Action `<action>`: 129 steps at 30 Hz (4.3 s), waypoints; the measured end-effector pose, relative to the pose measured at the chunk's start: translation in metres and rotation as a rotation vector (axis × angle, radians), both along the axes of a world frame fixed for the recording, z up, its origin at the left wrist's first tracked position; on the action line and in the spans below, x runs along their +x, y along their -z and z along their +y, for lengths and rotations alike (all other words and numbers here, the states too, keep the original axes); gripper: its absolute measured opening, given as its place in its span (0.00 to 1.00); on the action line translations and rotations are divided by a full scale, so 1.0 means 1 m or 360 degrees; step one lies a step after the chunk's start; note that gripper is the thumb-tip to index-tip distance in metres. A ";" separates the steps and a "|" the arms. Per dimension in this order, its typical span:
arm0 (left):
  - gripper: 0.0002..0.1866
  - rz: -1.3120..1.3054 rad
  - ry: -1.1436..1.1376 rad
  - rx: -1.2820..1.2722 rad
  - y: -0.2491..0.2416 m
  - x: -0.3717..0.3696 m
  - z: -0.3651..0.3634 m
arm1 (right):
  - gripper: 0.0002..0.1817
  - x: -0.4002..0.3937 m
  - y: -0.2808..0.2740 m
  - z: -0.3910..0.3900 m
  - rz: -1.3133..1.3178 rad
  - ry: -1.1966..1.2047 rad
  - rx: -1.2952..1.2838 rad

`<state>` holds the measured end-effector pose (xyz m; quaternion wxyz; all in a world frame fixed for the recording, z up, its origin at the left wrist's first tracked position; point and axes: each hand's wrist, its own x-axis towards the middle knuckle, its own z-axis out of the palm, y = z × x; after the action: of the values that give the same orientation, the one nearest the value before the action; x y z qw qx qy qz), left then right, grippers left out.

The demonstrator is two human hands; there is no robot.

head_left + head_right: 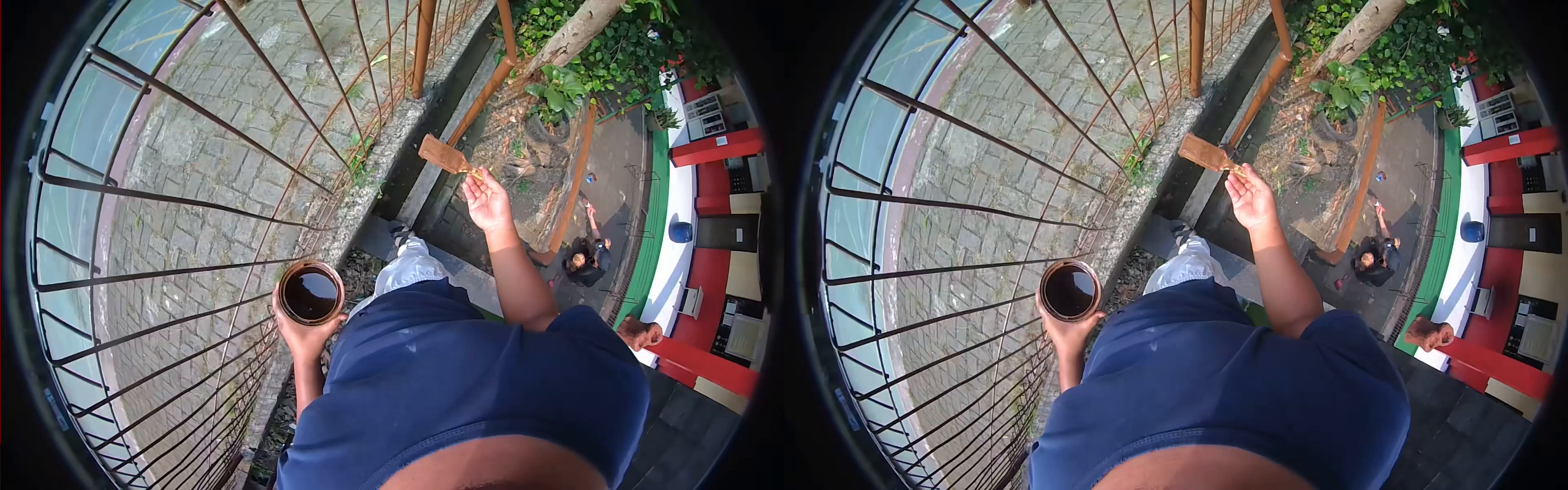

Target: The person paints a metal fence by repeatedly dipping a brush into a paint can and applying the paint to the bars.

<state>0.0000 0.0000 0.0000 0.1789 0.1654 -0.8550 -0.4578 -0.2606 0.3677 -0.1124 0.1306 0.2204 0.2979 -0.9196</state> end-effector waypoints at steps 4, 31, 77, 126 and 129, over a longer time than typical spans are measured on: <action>0.70 0.0017 -0.0135 0.0213 0.006 0.044 0.008 | 0.10 0.066 -0.084 -0.024 0.0237 -0.0388 -0.0061; 0.61 0.0583 -0.0775 -0.0612 -0.002 0.191 -0.050 | 0.05 0.186 -0.277 -0.261 0.1517 -0.1431 0.0658; 0.61 0.0270 -0.0845 -0.0566 -0.026 0.247 -0.046 | 0.08 0.248 -0.297 -0.358 0.3192 -0.2522 0.0729; 0.60 0.0072 -0.1104 -0.0523 -0.018 0.460 -0.150 | 0.07 0.472 -0.239 -0.460 0.1592 -0.1995 0.0670; 0.60 0.0046 -0.1128 -0.0517 -0.024 0.461 -0.144 | 0.07 0.461 -0.236 -0.455 0.1554 -0.1992 0.0588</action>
<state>0.4612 -0.1442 0.0240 0.3618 0.4136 -0.8037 -0.2285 0.2007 -0.0872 0.1234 0.4372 -0.3947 0.5360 -0.6048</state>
